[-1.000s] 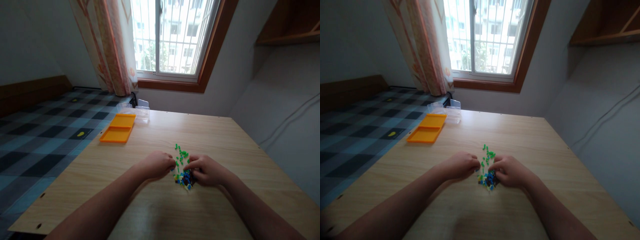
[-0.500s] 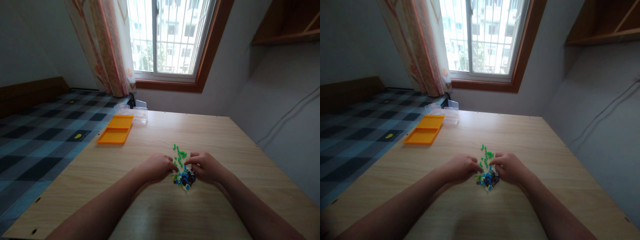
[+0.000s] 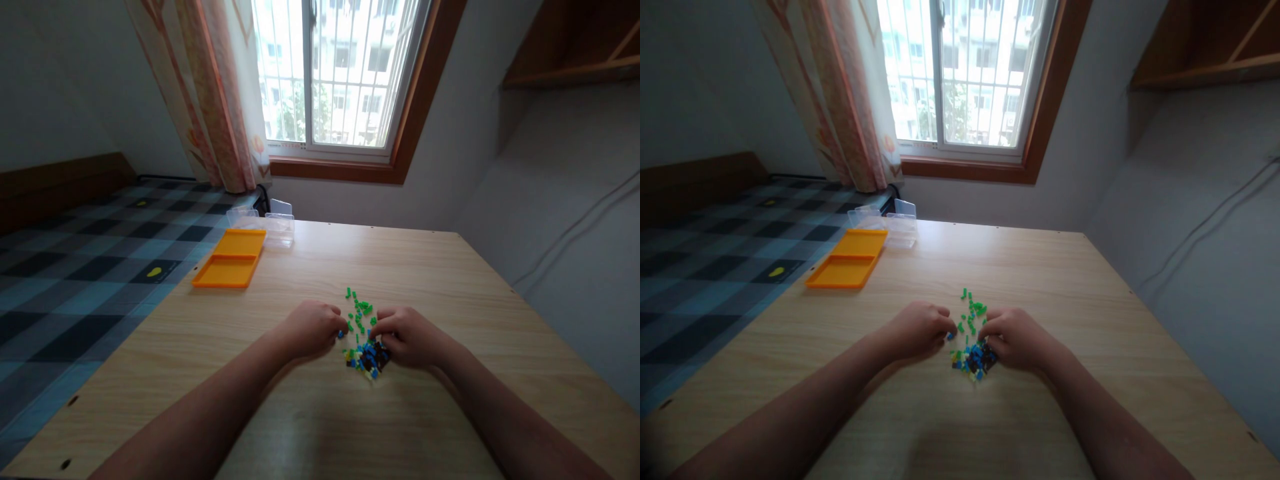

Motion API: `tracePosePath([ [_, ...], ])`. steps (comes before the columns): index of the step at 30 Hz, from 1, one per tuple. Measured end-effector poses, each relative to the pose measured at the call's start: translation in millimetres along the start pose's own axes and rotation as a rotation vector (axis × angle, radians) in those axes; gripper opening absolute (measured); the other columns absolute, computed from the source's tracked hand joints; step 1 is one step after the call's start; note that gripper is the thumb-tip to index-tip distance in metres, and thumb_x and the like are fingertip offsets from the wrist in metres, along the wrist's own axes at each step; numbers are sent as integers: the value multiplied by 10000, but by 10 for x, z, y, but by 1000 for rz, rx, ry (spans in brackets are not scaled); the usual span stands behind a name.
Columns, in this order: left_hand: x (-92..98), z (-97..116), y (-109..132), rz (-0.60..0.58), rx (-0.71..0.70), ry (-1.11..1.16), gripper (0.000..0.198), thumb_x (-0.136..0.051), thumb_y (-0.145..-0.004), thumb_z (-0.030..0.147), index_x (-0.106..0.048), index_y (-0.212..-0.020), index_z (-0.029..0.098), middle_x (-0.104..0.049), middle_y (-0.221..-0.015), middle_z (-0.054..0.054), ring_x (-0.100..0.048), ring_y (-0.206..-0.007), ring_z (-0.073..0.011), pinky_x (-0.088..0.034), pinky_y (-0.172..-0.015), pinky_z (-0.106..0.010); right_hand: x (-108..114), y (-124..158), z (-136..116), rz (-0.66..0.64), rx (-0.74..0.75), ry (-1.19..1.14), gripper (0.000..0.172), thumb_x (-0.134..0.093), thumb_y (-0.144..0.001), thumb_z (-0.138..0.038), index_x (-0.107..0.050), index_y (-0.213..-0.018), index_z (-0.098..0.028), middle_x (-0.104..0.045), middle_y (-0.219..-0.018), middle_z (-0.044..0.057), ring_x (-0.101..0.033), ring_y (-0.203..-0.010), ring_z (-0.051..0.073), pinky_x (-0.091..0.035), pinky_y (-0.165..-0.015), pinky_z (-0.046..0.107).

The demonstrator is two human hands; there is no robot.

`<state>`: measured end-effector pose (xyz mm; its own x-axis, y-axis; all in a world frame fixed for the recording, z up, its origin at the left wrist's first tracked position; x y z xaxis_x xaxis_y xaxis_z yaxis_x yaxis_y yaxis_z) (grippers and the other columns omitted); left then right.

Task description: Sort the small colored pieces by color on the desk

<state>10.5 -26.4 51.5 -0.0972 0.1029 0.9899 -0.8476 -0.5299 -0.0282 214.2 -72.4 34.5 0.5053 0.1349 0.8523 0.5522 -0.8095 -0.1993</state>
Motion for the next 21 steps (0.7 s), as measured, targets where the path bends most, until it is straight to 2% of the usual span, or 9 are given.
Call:
tracePosePath([
  [8,-70,2,-20,26,46,-30,323,-508,-858,183,-741,-1044,306,-725,-872,-25,-683,-748,-204,-434,-583,-284,12,-4,33,74,-4,-24,315,-519,-747,-38,-759,-841,-220,-691,-818,16,-602,-701,131,-423,-660,237],
  [13,-65,19,-42,20,67,-43,410,-539,-832,160,-694,-1167,339,-718,-891,-23,-678,-754,-196,-458,-624,-275,43,-5,58,143,24,-22,295,-508,-743,-47,-750,-811,-201,-647,-742,10,-540,-605,109,-377,-597,229],
  [21,-14,-46,-27,42,82,-57,279,-570,-824,207,-721,-1049,274,-716,-924,-32,-678,-767,-207,-482,-656,-296,60,-2,74,160,33,2,265,-513,-742,-61,-739,-763,-198,-639,-705,7,-541,-602,112,-363,-594,228],
])
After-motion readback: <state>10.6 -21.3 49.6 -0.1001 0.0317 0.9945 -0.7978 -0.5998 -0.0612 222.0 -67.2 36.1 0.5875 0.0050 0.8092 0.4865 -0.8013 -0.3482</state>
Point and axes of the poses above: each hand's wrist, its own y-axis away from the middle knuckle, its own x-axis out of the back of the hand, z = x × y, the point moved 3 cm from there along -y, towards the middle knuckle
